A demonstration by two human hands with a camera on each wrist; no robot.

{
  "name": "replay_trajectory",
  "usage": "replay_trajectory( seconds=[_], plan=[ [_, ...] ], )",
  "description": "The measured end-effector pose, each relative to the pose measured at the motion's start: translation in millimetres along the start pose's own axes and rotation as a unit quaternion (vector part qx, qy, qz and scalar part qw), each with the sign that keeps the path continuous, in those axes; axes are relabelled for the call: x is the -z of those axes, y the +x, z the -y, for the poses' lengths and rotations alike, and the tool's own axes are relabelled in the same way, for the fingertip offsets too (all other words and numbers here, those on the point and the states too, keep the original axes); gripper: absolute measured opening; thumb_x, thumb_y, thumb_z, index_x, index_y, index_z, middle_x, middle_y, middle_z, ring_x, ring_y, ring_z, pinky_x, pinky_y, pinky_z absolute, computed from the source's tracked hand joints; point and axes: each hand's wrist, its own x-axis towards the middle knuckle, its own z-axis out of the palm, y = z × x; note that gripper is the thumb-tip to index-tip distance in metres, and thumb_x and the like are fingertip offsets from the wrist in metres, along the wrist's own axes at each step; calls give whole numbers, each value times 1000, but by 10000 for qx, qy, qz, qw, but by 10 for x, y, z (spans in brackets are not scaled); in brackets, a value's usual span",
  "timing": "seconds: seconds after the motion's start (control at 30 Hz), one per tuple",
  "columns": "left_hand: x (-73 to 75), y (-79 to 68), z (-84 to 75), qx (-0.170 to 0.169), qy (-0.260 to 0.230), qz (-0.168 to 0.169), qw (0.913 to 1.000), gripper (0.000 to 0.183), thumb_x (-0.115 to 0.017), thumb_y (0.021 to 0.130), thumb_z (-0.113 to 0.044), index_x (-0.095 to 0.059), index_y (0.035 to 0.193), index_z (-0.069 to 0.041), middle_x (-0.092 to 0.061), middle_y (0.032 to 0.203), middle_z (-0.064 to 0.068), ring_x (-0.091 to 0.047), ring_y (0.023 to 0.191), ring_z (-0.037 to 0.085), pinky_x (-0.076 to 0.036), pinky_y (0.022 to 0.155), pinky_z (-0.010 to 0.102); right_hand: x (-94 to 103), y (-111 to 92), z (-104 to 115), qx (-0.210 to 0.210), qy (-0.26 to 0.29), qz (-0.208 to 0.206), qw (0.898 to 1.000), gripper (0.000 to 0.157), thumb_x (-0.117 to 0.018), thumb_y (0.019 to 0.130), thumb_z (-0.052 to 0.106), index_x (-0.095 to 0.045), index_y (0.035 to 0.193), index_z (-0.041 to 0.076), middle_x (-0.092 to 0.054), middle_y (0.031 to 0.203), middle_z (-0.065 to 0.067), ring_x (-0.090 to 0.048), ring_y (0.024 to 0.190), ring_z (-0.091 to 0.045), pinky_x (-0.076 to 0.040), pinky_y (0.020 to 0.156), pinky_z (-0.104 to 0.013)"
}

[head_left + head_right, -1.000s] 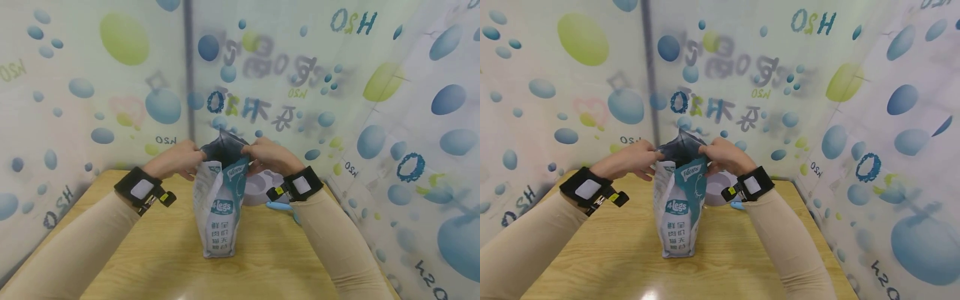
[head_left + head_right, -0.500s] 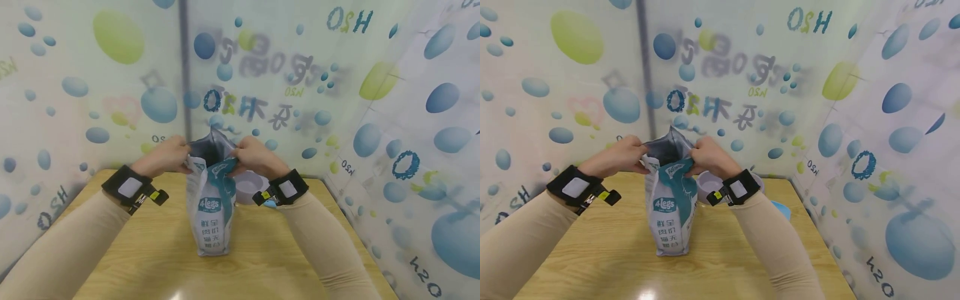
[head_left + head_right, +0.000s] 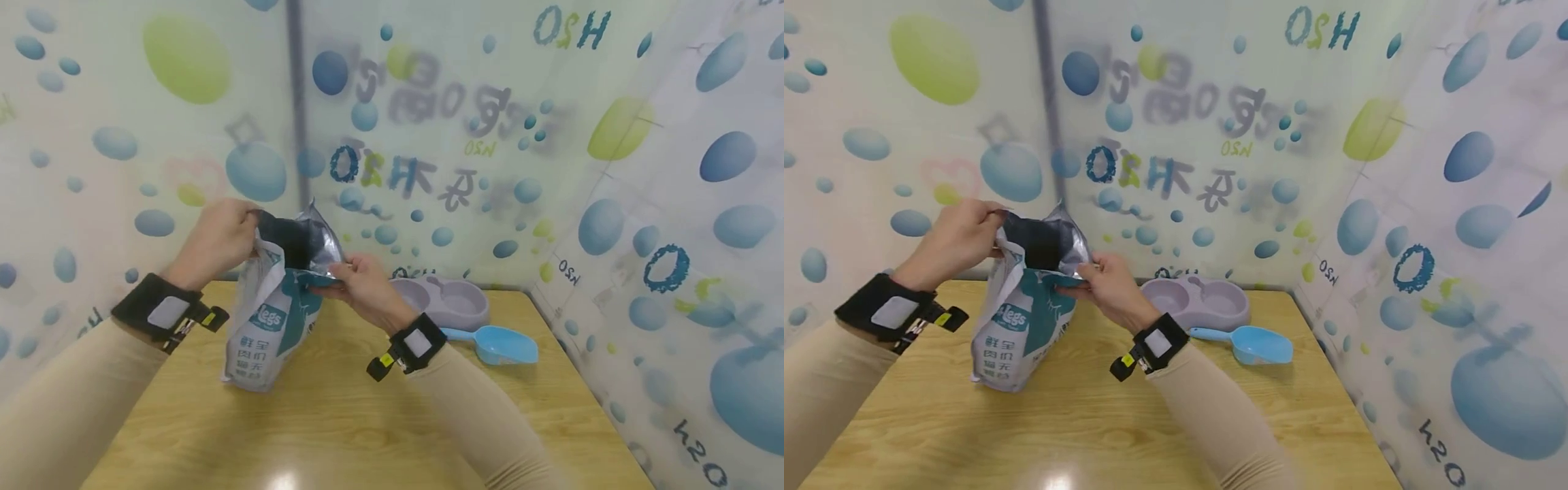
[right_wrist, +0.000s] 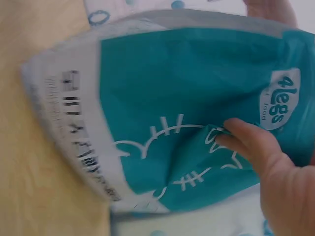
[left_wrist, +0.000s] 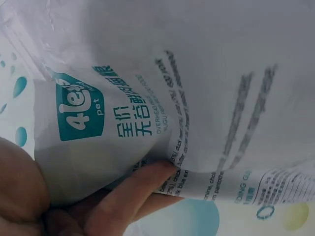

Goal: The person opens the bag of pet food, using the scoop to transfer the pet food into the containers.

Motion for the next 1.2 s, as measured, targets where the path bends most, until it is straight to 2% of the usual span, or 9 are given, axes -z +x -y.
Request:
replay_trajectory(
  seconds=[0.07, 0.17, 0.33, 0.47, 0.6, 0.7, 0.77, 0.97, 1.2],
  plan=[
    [-33, 34, -6, -164, 473, -73, 9987, 41, -38, 119, -8, -76, 120, 7, -62, 84, 19, -65, 75, 34, -53, 66, 43, 4, -14, -113, -134, 123, 4, 9998, 39, -47, 123, -3, -58, 158, -13, -68, 158, -25, -71, 148, -41, -61, 119, -52],
    [-161, 66, -67, -335, 890, 44, 9955, 38, -40, 117, -7, -76, 113, 5, -65, 86, 23, -65, 80, 40, -52, 71, 54, 76, -93, -203, -370, -180, -63, 9991, 43, -44, 121, -6, -53, 163, -14, -62, 165, -34, -64, 152, -50, -62, 117, -51],
    [-465, 45, -313, -469, 1110, 405, 9919, 33, -45, 116, -7, -67, 92, 0, -67, 85, 23, -67, 83, 41, -57, 78, 59, 317, -307, -252, -802, -926, -375, 9918, 42, -46, 116, -7, -56, 155, -20, -69, 149, -42, -74, 135, -56, -68, 106, -47],
    [-764, -32, -495, -437, 1099, 699, 9905, 30, -48, 115, -4, -71, 97, 3, -69, 86, 20, -70, 80, 36, -61, 75, 51, 543, -479, -346, -962, -1468, -559, 9829, 28, -58, 116, -3, -66, 137, -20, -79, 131, -38, -87, 112, -48, -72, 95, -45],
    [-1044, -134, -569, -450, 1149, 961, 9877, 27, -50, 114, -3, -72, 99, 3, -68, 83, 16, -68, 74, 31, -58, 67, 42, 699, -623, -507, -1024, -1960, -602, 9734, 15, -73, 112, -2, -75, 118, -15, -85, 112, -31, -91, 92, -37, -73, 88, -49],
    [-1210, -218, -578, -326, 964, 1238, 9871, 25, -50, 115, -3, -72, 104, 2, -67, 82, 13, -65, 70, 26, -53, 62, 36, 755, -702, -649, -1138, -2065, -682, 9694, 11, -73, 108, -8, -76, 117, -14, -84, 108, -29, -90, 89, -39, -73, 87, -53],
    [-1295, -278, -573, -141, 797, 1437, 9863, 24, -50, 116, -3, -73, 112, 3, -67, 82, 12, -66, 69, 24, -51, 60, 33, 761, -746, -736, -1235, -2196, -724, 9650, 20, -71, 104, -12, -74, 123, -11, -84, 110, -28, -90, 89, -41, -73, 84, -50],
    [-1370, -419, -529, 59, 781, 1621, 9837, 21, -56, 111, 2, -73, 124, 4, -74, 93, 13, -69, 78, 25, -57, 69, 35, 623, -804, -896, -1609, -2060, -585, 9635, 28, -61, 103, -17, -70, 129, -8, -82, 112, -26, -89, 96, -46, -73, 81, -46],
    [-1200, -519, -410, -27, 745, 1563, 9849, 34, -58, 104, 8, -74, 134, 7, -79, 103, 16, -71, 85, 26, -60, 73, 38, 330, -742, -1013, -1675, -1792, -253, 9691, 25, -65, 104, -14, -73, 127, -10, -83, 108, -28, -89, 100, -48, -73, 84, -45]
  ],
)
